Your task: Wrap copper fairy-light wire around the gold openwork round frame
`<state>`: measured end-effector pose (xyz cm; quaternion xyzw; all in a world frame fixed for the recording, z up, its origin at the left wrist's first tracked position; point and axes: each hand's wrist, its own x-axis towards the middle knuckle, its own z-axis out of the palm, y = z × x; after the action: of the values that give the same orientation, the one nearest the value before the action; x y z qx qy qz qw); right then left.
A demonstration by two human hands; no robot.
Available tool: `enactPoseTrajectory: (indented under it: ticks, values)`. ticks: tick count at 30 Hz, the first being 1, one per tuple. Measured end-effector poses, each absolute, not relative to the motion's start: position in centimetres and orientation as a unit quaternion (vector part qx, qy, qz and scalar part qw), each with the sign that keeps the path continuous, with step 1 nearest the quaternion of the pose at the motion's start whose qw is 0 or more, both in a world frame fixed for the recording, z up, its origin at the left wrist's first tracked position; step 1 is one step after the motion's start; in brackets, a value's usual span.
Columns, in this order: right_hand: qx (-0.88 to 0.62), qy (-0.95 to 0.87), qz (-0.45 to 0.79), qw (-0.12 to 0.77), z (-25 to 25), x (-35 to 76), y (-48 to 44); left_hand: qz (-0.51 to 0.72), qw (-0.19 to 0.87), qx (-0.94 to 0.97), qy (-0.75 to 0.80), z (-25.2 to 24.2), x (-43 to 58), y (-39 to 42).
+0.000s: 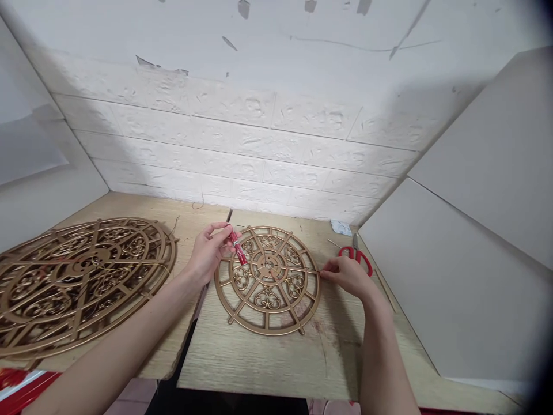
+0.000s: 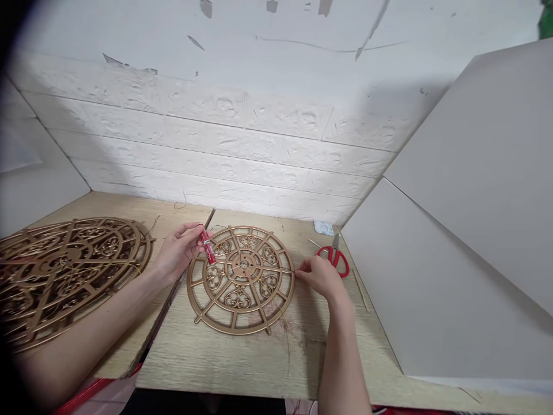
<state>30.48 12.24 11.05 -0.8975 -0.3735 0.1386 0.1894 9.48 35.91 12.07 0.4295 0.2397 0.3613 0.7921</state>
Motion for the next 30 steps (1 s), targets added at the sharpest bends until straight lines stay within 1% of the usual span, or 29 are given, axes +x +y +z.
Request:
enactPoseTrajectory:
  ticks: [6,8,10,14,17,21,25,27,30]
  values:
    - [-0.896,-0.367,0.153,0.201,11.0,30.6,12.2,0.363,0.792,0.428,0.24,12.1,9.5,36.0]
    - [-0.89,-0.369,0.156,0.219,11.2,30.5,12.1,0.365,0.793,0.424,0.241,12.1,9.5,36.1]
    - [-0.868,-0.384,0.173,0.263,11.5,30.3,12.0,0.366,0.794,0.42,0.242,12.1,9.5,36.1]
    - [-0.778,-0.435,0.268,0.367,12.3,29.5,11.9,0.364,0.796,0.418,0.242,12.1,9.4,36.2]
    - [-0.729,-0.457,0.295,0.415,13.0,28.7,12.2,0.364,0.796,0.42,0.24,12.1,9.4,36.1]
    - [-0.717,-0.447,0.284,0.453,13.3,27.9,12.9,0.363,0.794,0.426,0.238,12.1,9.3,36.1]
    - [-0.728,-0.439,0.249,0.464,12.8,27.9,13.6,0.361,0.792,0.432,0.236,11.9,9.4,36.2]
    - [-0.74,-0.441,0.209,0.463,12.5,28.0,13.9,0.361,0.79,0.435,0.237,11.9,9.4,36.2]
    - [-0.775,-0.425,0.113,0.453,12.0,28.1,14.3,0.355,0.786,0.445,0.24,11.7,9.4,36.2]
